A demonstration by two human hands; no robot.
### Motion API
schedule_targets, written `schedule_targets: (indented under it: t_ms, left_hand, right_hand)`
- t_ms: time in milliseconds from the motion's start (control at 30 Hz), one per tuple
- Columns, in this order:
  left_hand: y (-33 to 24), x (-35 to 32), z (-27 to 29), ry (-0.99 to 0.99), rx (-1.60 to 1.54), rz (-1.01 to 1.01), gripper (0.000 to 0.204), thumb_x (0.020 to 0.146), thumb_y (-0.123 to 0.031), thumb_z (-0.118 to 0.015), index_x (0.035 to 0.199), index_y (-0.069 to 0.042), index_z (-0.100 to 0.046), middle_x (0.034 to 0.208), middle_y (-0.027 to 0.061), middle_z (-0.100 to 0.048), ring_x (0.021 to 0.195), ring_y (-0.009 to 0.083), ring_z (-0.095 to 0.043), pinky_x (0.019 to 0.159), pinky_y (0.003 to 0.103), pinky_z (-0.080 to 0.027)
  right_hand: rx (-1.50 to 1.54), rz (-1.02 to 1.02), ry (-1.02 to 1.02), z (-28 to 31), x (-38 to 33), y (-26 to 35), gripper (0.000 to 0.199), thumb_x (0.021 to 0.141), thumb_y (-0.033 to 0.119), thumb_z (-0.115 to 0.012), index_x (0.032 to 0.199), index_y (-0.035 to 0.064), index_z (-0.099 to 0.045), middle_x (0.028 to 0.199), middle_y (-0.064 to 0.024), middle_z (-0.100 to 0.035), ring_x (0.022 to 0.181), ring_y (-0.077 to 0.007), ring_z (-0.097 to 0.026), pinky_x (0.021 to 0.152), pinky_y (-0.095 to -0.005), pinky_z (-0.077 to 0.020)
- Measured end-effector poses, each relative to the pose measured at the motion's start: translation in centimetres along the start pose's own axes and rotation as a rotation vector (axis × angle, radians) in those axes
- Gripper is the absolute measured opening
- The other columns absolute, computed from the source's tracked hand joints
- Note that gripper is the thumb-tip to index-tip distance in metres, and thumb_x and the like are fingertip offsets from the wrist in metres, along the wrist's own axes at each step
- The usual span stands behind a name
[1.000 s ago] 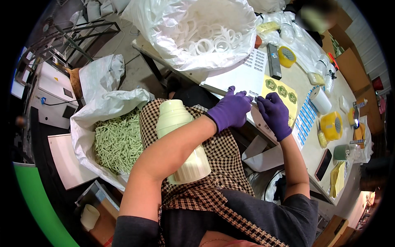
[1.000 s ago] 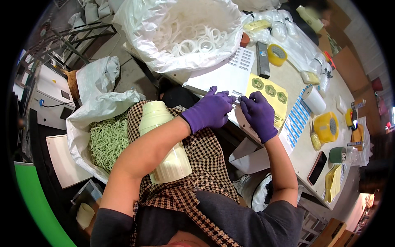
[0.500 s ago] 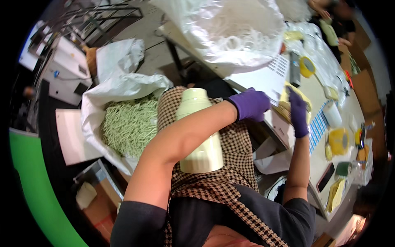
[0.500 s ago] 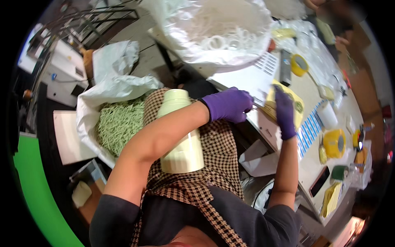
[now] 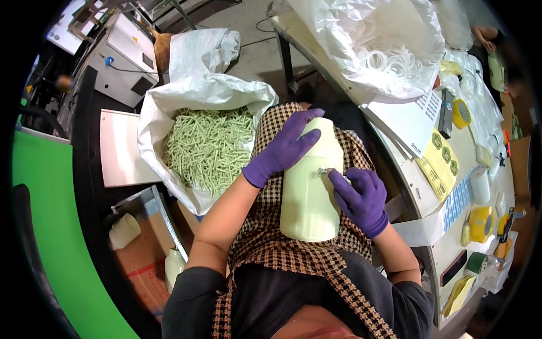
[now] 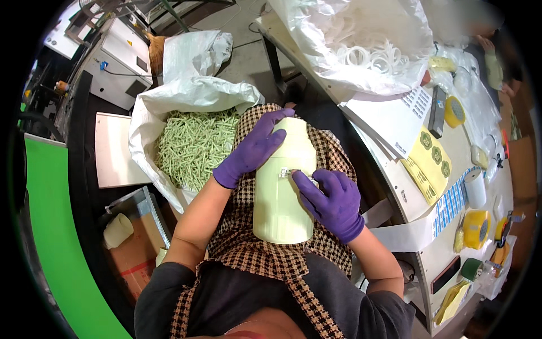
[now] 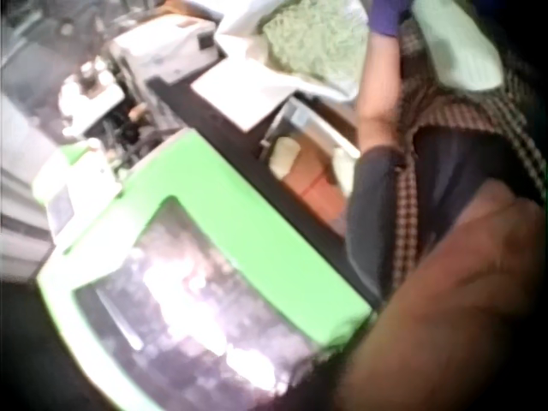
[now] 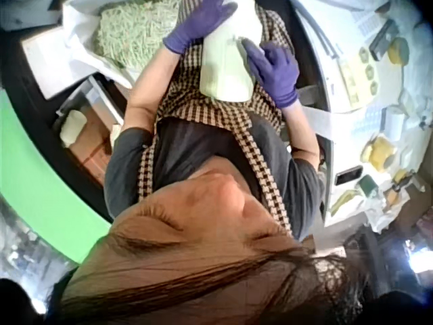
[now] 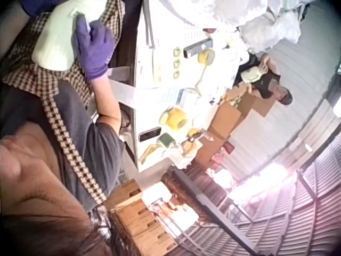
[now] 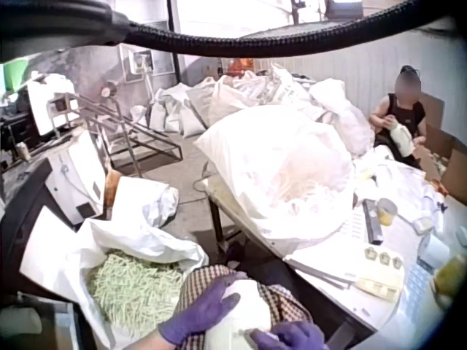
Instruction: The person applies adhesive labels to the side and bottom of a plastic jug by hand, then puts the jug into a cardboard box.
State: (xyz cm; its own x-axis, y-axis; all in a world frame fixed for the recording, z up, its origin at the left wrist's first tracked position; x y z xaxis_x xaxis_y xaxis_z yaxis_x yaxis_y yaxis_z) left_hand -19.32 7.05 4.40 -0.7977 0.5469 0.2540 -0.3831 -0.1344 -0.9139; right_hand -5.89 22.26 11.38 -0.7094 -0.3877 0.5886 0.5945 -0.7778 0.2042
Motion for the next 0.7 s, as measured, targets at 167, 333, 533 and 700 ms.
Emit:
schedule_targets:
  t_ms: [167,333,533,700]
  left_hand:
    - [-1.5,0.0,0.2,-0.016,0.09,-0.094,0.055,0.11,-0.038,-0.046,0.149,-0.001,-0.043,0.147,0.0189,-0.047,0.141,0.0296,-0.041,0.12,0.041,-0.029]
    - [-1.5,0.1,0.3,0.046,0.119,-0.098,0.061,0.108,-0.044,-0.048,0.152,-0.002,-0.041,0.149,0.0195,-0.043,0.145,0.0318,-0.037,0.122,0.041,-0.026]
    - [-1.8,0.2,0.3,0.195,0.1,-0.088,0.093,0.087,-0.043,-0.078,0.157,-0.002,-0.032,0.153,0.0186,-0.04,0.147,0.0332,-0.034,0.123,0.042,-0.026]
    - [-0.9,0.4,-0.5,0.332,0.03,-0.038,0.114,0.072,-0.033,-0.092,0.161,-0.004,-0.027,0.162,0.0156,-0.033,0.152,0.0318,-0.028,0.126,0.042,-0.022]
  right_hand:
    - [-0.056,0.044,0.061,-0.7,0.4,1.0,0.053,0.078,0.021,-0.081,0.13,0.0282,-0.07,0.1,-0.0002,-0.055,0.078,-0.0163,-0.057,0.063,-0.0308,-0.0477]
    - [-0.102,0.063,0.064,-0.9,0.8,1.3,0.052,0.08,0.023,-0.079,0.131,0.0281,-0.069,0.1,0.0,-0.054,0.079,-0.0161,-0.056,0.062,-0.0314,-0.0468]
    - [-0.14,0.077,0.093,-0.7,1.0,1.7,0.056,0.082,0.023,-0.077,0.136,0.0267,-0.066,0.098,-0.0009,-0.054,0.078,-0.0168,-0.056,0.062,-0.0319,-0.0466]
    - [-0.184,-0.066,0.365,-0.6,-0.1,0.8,0.059,0.086,0.02,-0.072,0.143,0.0275,-0.06,0.094,-0.0034,-0.053,0.077,-0.0189,-0.057,0.06,-0.0335,-0.0485]
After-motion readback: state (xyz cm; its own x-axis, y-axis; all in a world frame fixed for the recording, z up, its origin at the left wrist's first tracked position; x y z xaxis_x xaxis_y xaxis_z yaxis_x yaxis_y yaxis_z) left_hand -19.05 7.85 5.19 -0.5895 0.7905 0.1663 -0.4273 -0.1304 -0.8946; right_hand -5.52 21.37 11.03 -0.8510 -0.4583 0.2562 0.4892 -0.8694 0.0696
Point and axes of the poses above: each hand's wrist, its own x-axis towards the middle knuckle, its own z-axis out of the back of the hand, y = z × x, the point moved 8 cm from there along x, towards the middle knuckle
